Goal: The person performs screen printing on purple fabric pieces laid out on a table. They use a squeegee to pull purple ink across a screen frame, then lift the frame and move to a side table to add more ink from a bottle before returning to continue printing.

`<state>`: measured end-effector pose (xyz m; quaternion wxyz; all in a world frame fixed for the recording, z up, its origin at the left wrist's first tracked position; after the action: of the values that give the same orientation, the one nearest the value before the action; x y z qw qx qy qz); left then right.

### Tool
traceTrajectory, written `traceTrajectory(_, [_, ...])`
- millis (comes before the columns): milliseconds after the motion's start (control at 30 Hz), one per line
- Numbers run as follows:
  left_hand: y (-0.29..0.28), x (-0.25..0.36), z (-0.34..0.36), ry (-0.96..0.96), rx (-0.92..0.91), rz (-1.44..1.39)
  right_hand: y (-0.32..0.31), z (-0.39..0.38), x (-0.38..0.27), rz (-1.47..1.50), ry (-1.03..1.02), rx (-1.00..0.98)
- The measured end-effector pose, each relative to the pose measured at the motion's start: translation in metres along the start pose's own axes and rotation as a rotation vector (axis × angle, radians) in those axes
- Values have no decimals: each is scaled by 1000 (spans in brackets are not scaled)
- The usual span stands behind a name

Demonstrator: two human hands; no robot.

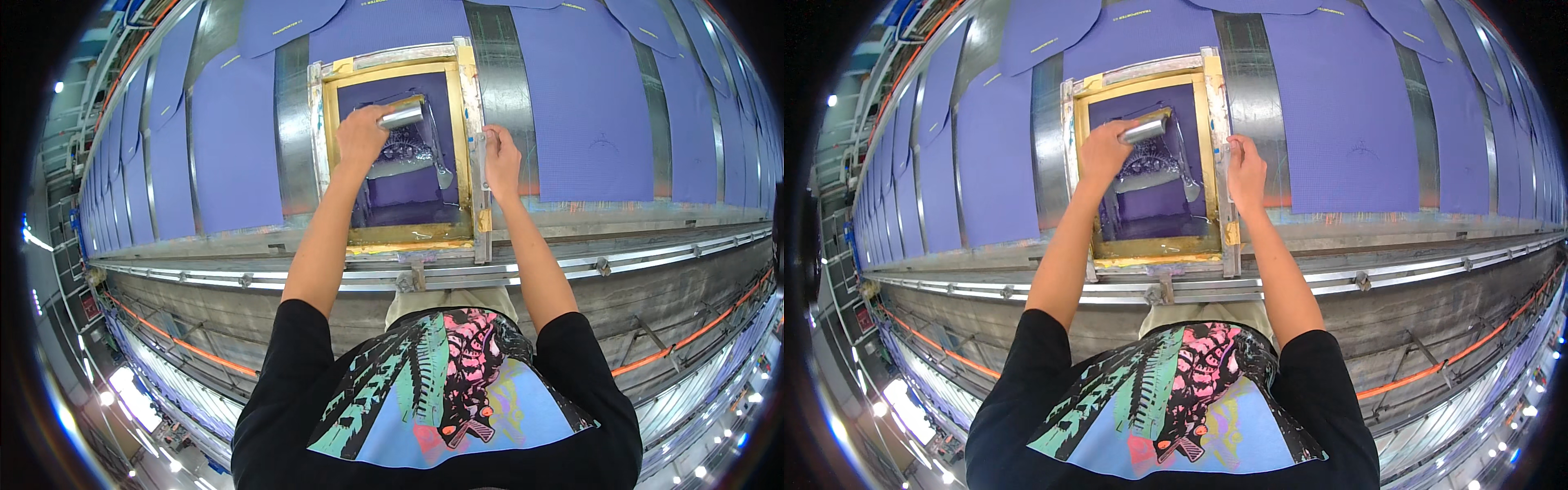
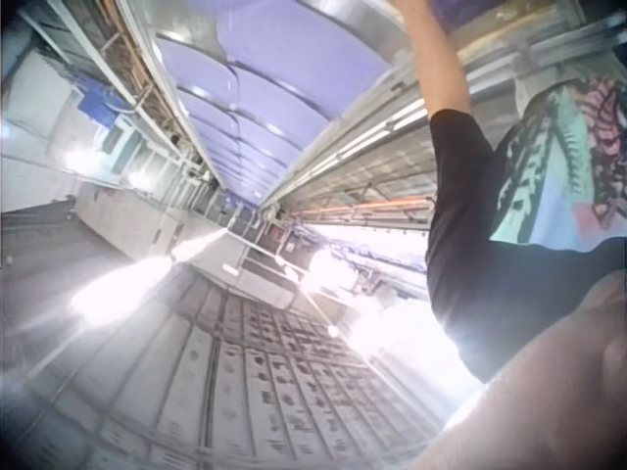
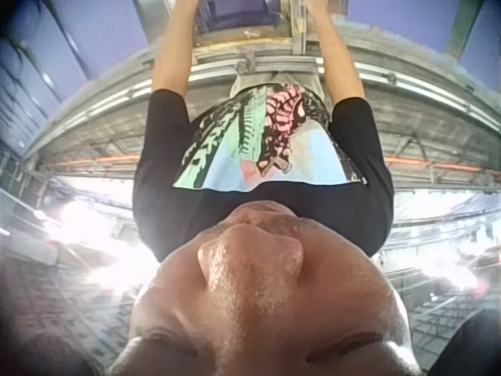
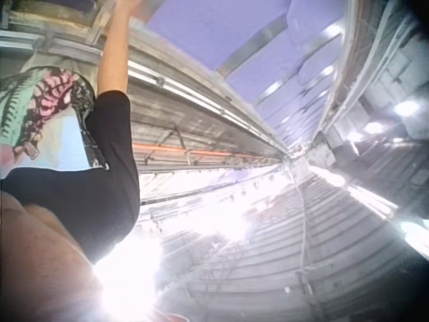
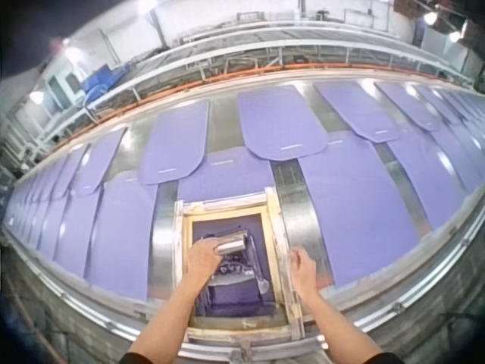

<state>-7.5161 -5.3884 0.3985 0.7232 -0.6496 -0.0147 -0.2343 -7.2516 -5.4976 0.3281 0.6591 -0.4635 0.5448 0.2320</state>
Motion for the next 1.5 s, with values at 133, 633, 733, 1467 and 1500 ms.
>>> traceTrajectory(133, [16, 21, -66, 128, 5, 17, -5, 6, 1, -21, 46, 28])
traceTrajectory(633, [4, 9, -5, -109, -131, 28, -4, -5, 7, 19, 12, 16])
traceTrajectory(733, [13, 23, -74, 31, -71, -24, -3, -5, 8, 12, 18, 21])
traceTrajectory(1467, [10, 61, -173, 258, -114, -149, -5, -3, 45, 158, -77, 26])
traceTrajectory(1500, [11, 58, -174, 225, -106, -188, -5, -5, 51, 154, -72, 33])
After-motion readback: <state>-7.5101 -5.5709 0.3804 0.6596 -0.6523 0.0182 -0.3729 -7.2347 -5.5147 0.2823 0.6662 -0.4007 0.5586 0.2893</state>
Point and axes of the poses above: each hand's wrist, its own z-axis towards the middle knuckle, its own y-axis out of the palm, x = y × z, the point moved 5 cm from there along z, towards the middle knuckle, and after that the axes turned 2 degrees about x, right-handed, at the moved point
